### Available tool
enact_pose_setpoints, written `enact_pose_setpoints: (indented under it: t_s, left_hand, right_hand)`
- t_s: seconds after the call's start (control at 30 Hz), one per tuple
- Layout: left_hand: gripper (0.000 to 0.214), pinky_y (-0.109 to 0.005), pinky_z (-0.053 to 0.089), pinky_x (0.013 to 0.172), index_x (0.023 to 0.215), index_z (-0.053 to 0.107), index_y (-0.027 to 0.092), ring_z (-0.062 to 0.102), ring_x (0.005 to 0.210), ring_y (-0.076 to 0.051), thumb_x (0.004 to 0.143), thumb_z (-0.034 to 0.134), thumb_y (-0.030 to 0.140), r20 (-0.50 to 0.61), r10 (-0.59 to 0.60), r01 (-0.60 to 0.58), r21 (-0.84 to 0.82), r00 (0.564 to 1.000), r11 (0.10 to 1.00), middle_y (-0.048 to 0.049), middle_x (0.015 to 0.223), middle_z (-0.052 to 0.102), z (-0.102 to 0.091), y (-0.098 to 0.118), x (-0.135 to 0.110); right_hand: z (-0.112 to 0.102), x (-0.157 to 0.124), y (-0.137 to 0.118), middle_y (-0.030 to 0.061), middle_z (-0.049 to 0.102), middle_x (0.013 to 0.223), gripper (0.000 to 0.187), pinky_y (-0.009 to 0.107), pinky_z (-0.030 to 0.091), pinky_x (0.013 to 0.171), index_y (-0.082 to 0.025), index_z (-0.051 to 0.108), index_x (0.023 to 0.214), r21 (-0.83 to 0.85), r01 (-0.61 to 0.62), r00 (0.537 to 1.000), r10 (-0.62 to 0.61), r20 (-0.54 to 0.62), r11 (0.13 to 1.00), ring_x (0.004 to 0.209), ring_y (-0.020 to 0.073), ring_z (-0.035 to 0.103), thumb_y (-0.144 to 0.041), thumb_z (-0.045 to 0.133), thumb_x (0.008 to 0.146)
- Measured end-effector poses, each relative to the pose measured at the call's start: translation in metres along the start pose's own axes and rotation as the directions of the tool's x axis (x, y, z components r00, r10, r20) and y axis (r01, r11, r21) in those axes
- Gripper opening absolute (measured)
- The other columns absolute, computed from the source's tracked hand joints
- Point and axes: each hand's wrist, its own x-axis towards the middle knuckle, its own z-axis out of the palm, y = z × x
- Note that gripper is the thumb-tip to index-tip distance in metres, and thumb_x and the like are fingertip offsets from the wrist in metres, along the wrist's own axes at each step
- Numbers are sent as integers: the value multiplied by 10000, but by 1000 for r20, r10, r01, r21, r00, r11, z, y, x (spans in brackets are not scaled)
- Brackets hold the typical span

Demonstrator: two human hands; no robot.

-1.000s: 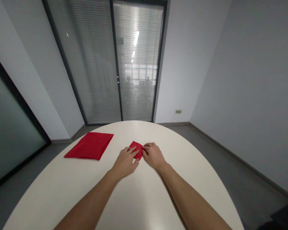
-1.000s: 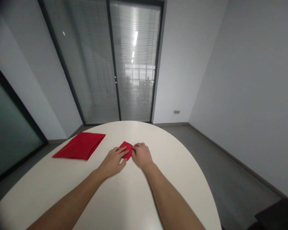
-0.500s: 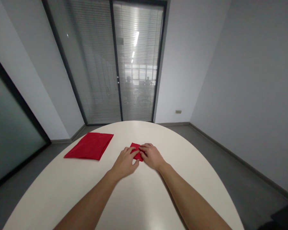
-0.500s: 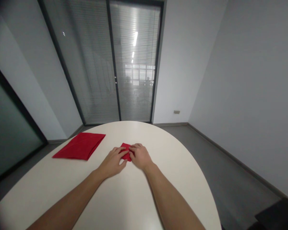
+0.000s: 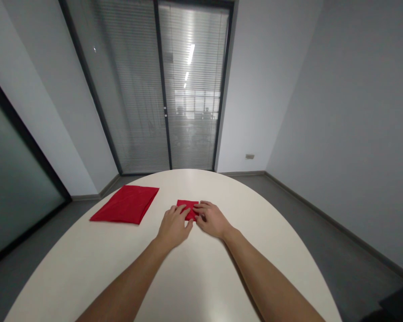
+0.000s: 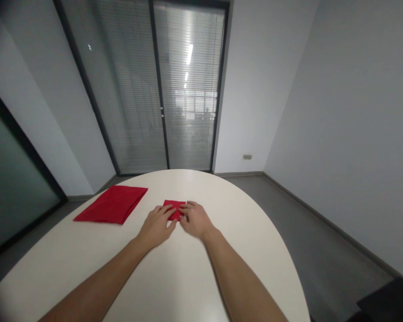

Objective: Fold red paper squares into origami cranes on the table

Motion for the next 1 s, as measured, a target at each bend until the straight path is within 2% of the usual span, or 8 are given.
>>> enact_pose_setpoints:
  t_s: [0.23,0.4,0.5,0.63,0.77,1.0]
  left_hand:
    - [410,-469,440,1030,1275,635,162,556,1169,-306,920,535,341,-34,3,-4,-21,999,1000,-137,1262,668,2,-2,0]
    - [396,-445,445,1061,1256,639,157,572,1197,-291,894,549,290,-43,25,-28,-82,999,996,-132,1256,677,1,-2,1]
    - [396,-451,464,1041,1243,656,152,577,1196,-302,893,546,302,-12,21,-22,-80,1000,997,-149,1272,668,-1,-1,1]
    - [406,-482,445,1054,1245,657,154,571,1193,-317,878,567,300,-6,25,-25,-57,1000,998,-151,1268,669,-3,-1,1]
    - [387,-482,431,1071,1225,646,169,574,1195,-305,860,582,282,-24,30,-32,-89,999,995,-139,1246,672,-3,-1,1]
    - [413,-433,476,1022,1247,600,145,604,1148,-287,848,586,249,-29,25,-29,-142,999,989,-142,1214,679,-5,0,0]
  right_hand:
    - [0,1,3,79,723,1231,321,399,386,1125,-206,747,1159,-41,-78,997,77,-14,996,1179,215,619,-174,546,911]
    - [-4,1,4,68,732,1174,313,361,439,1032,-214,772,1074,-30,-157,986,155,-69,987,1110,219,621,-113,543,886]
    - [-7,0,-1,66,741,1125,290,348,442,1005,-213,760,1094,32,-91,991,93,-92,995,1068,211,631,-155,540,914]
    - [-9,0,-7,61,750,1111,287,347,443,981,-219,731,1155,67,18,1000,-16,-25,998,1030,217,648,-223,603,899]
    - [-9,0,-8,58,757,1076,292,329,456,924,-217,724,1154,61,-6,1000,5,14,998,972,212,659,-205,587,897]
    - [-8,0,-5,70,752,1030,249,313,439,906,-186,731,1052,45,-75,997,75,6,996,955,205,646,-152,549,886]
